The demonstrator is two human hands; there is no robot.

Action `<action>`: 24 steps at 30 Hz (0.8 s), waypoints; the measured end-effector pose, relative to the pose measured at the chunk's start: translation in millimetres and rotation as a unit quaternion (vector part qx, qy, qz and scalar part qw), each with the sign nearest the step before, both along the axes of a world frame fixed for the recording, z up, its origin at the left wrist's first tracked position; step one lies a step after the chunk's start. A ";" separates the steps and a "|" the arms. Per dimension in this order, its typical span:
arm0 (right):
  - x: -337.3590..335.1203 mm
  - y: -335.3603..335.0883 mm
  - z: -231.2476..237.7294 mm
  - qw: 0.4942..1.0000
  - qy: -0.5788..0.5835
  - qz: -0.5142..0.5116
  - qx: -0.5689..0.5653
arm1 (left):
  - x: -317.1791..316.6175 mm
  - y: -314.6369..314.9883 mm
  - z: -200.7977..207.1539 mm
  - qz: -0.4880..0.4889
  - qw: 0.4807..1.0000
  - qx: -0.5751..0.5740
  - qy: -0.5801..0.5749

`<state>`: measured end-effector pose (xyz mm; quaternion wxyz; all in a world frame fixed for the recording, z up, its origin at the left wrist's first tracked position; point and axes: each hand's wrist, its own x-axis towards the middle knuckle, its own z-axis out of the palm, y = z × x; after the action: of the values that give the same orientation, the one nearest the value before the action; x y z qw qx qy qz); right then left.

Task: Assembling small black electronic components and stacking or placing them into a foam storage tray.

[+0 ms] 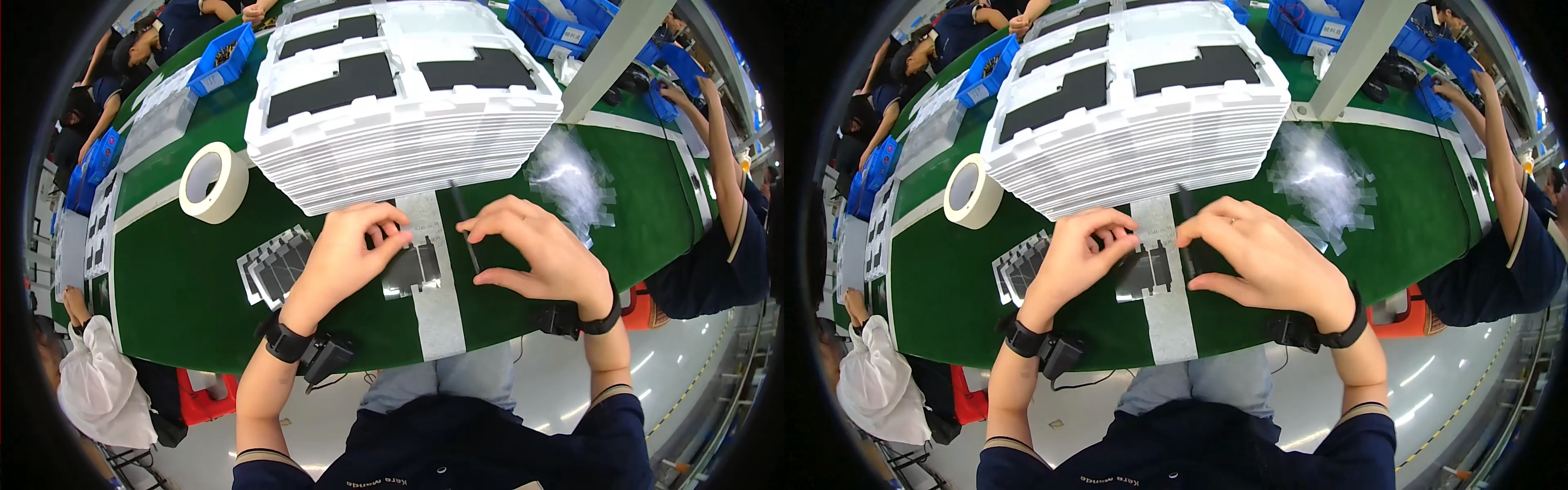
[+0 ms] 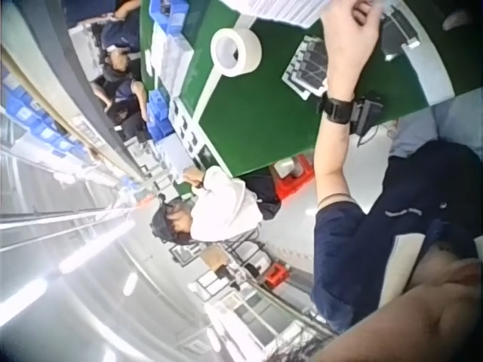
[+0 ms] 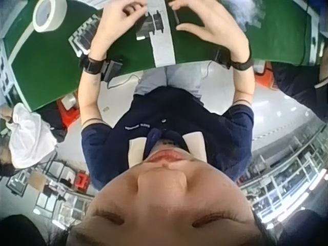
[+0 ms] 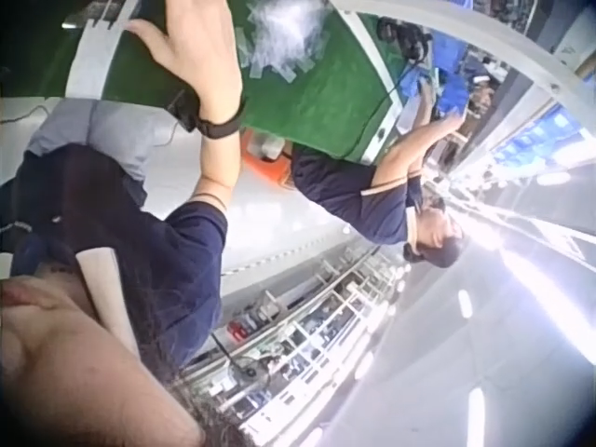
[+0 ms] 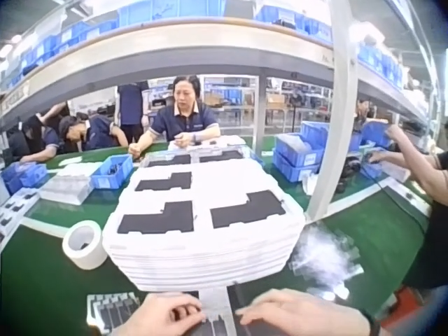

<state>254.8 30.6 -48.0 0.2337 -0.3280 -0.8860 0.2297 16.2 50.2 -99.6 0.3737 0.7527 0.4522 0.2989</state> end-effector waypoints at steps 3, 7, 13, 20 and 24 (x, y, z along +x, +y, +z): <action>-2.9 -5.1 -20.1 0.997 -0.079 0.006 0.022 | 7.6 -6.8 -2.3 -0.022 0.997 0.058 0.042; -3.1 -0.7 -37.0 0.994 -0.096 0.039 0.043 | 9.9 -10.8 0.6 -0.036 0.996 0.049 0.071; 5.3 1.8 -47.8 0.997 -0.061 0.042 -0.014 | 12.2 -15.5 -0.9 -0.045 0.997 0.034 0.054; 3.9 1.9 -57.3 0.998 -0.020 0.032 -0.057 | 14.2 -14.8 -1.0 -0.049 0.996 0.017 0.073; 2.8 0.9 -59.0 0.998 -0.006 0.028 -0.063 | 14.4 -15.0 -1.4 -0.044 0.996 0.012 0.071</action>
<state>257.5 31.5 -107.0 0.2005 -0.3183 -0.8802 0.2893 30.7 35.2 -101.0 0.3444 0.7958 0.4402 0.2330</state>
